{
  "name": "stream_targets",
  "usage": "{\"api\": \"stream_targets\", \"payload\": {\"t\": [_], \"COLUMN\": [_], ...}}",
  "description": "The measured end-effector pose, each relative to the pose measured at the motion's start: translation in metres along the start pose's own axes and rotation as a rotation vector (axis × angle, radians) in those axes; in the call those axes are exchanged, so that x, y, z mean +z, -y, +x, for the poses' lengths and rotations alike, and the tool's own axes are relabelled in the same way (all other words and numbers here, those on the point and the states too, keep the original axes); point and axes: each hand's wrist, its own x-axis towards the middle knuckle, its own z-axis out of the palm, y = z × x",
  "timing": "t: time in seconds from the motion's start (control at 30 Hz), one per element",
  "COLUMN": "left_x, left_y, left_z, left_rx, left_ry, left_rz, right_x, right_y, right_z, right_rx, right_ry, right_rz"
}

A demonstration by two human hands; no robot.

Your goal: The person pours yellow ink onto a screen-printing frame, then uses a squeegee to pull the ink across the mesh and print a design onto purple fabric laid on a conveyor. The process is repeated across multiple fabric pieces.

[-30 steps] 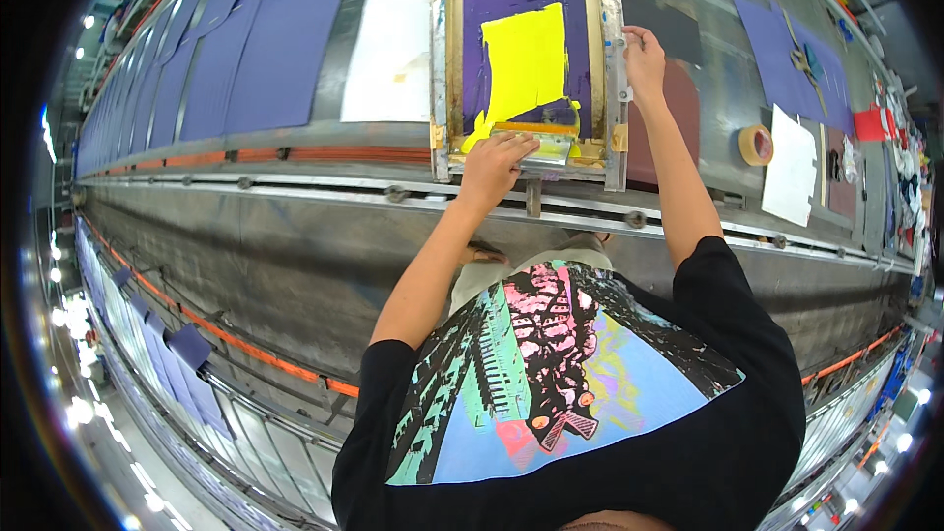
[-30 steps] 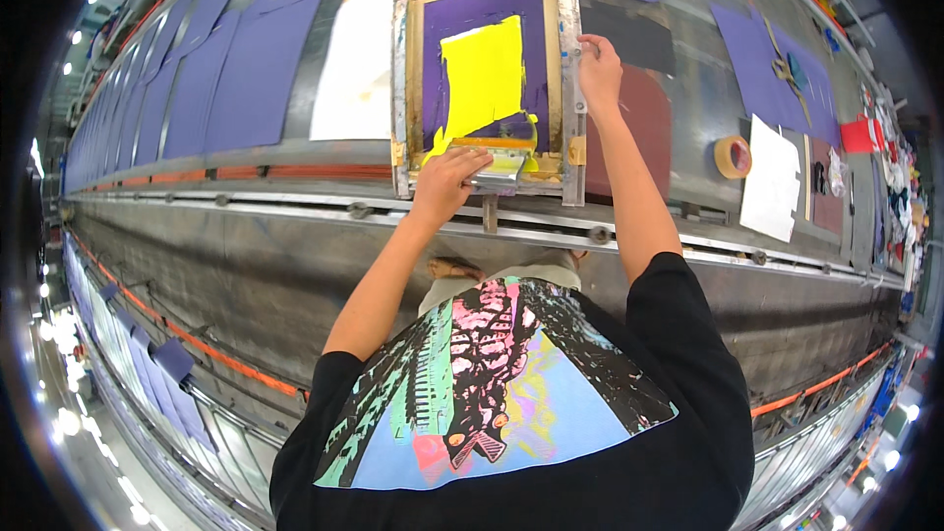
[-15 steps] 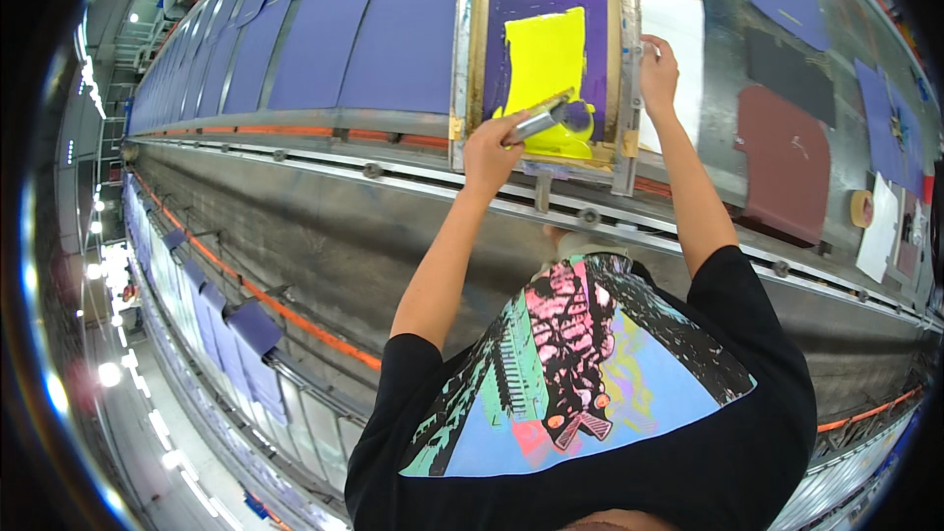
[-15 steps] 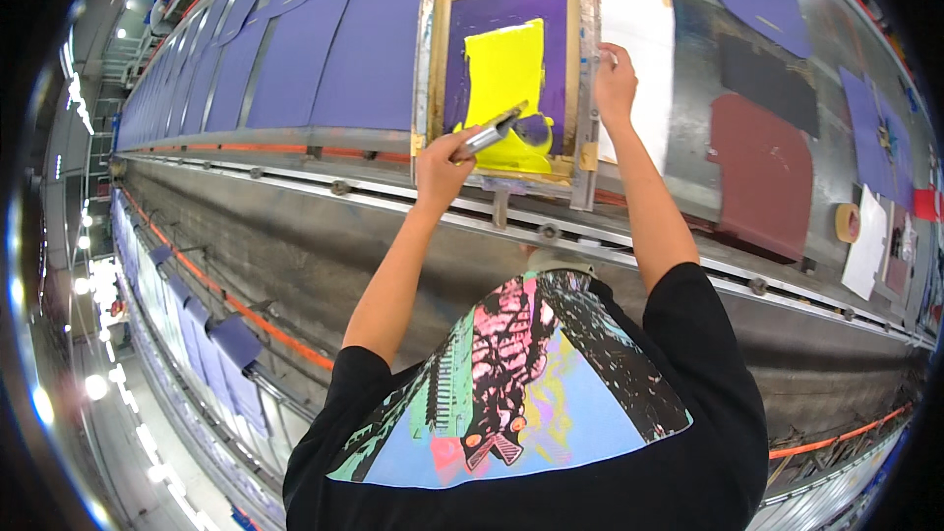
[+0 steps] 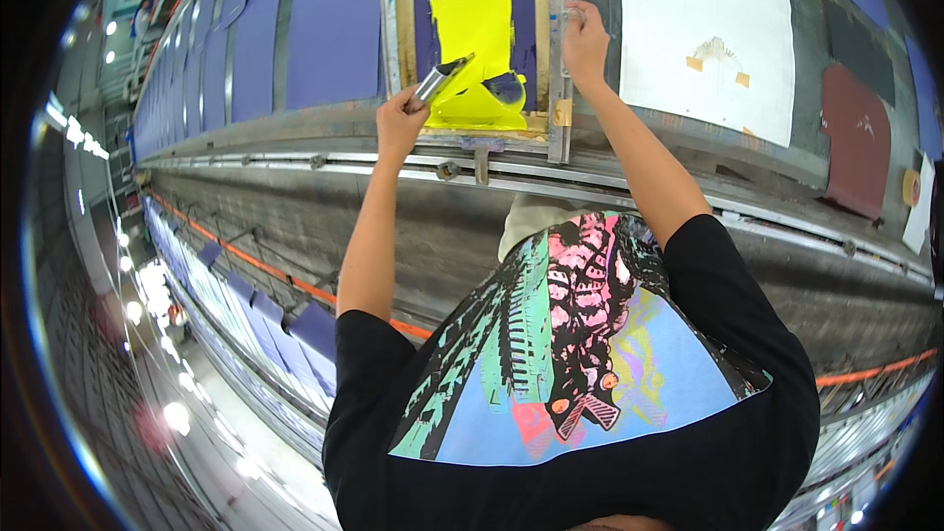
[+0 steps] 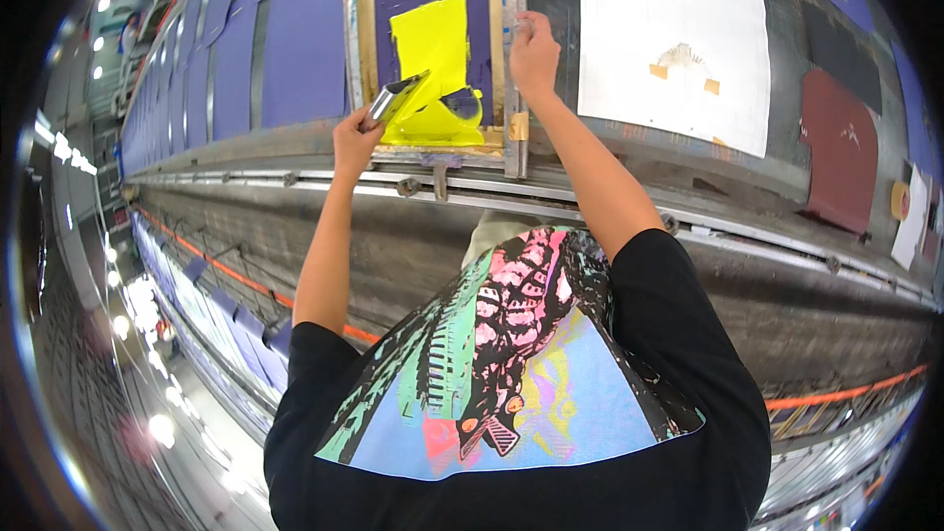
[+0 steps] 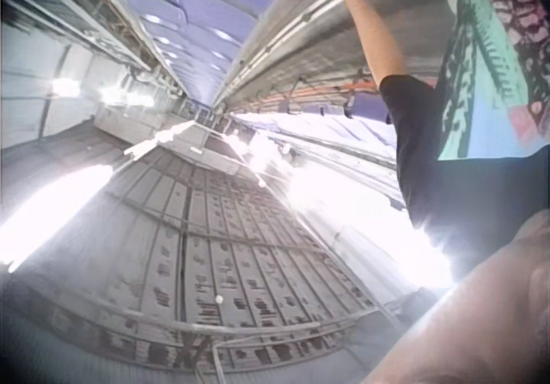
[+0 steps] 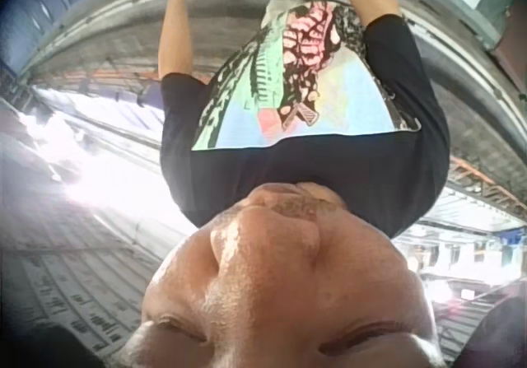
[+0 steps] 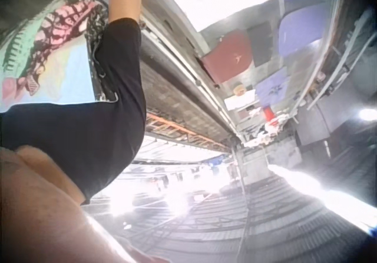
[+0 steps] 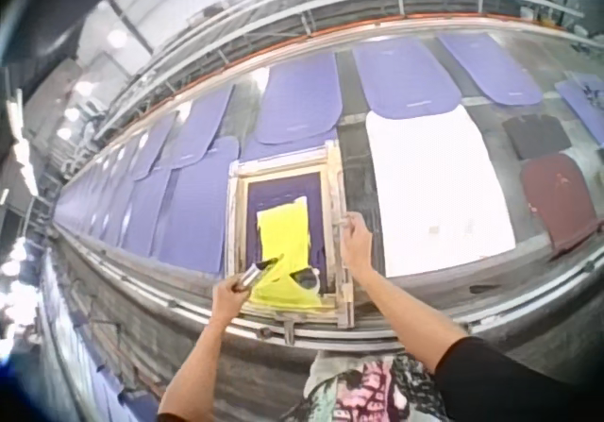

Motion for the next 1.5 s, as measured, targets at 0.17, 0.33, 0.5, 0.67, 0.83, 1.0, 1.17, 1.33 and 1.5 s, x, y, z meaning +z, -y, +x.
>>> {"api": "stream_targets", "payload": {"t": [0.17, 0.33, 0.5, 0.67, 0.83, 1.0, 1.17, 1.33, 1.5], "left_x": [-0.017, -0.018, 0.035, 0.058, 0.029, 0.040, 0.076, 0.082, 0.059], "left_y": [0.020, 0.010, 0.033, 0.029, 0.002, -0.022, -0.024, 0.008, 0.021], "left_z": [0.042, 0.090, 0.124, 0.150, 0.202, 0.244, 0.222, 0.134, 0.066], "left_rx": [0.009, 0.002, 0.022, 0.068, 0.156, 0.392, 0.567, 0.703, 0.726], "left_ry": [0.293, 0.612, 1.049, 1.318, 1.040, 0.395, 0.108, 0.019, 0.031], "left_rz": [0.058, 0.119, 0.038, 0.222, 0.031, 0.240, 0.354, 0.317, 0.237], "right_x": [0.014, 0.011, 0.024, 0.029, 0.023, 0.031, 0.031, 0.028, 0.030], "right_y": [-0.002, -0.007, -0.015, -0.015, -0.020, -0.014, -0.017, -0.016, -0.012], "right_z": [-0.011, -0.007, -0.007, -0.010, -0.005, -0.005, -0.004, -0.005, -0.005], "right_rx": [0.058, 0.078, 0.073, 0.069, 0.079, 0.097, 0.097, 0.096, 0.121], "right_ry": [-0.040, -0.116, -0.121, -0.124, -0.150, -0.134, -0.109, -0.132, -0.119], "right_rz": [-0.098, -0.240, -0.364, -0.373, -0.359, -0.353, -0.364, -0.347, -0.343]}}
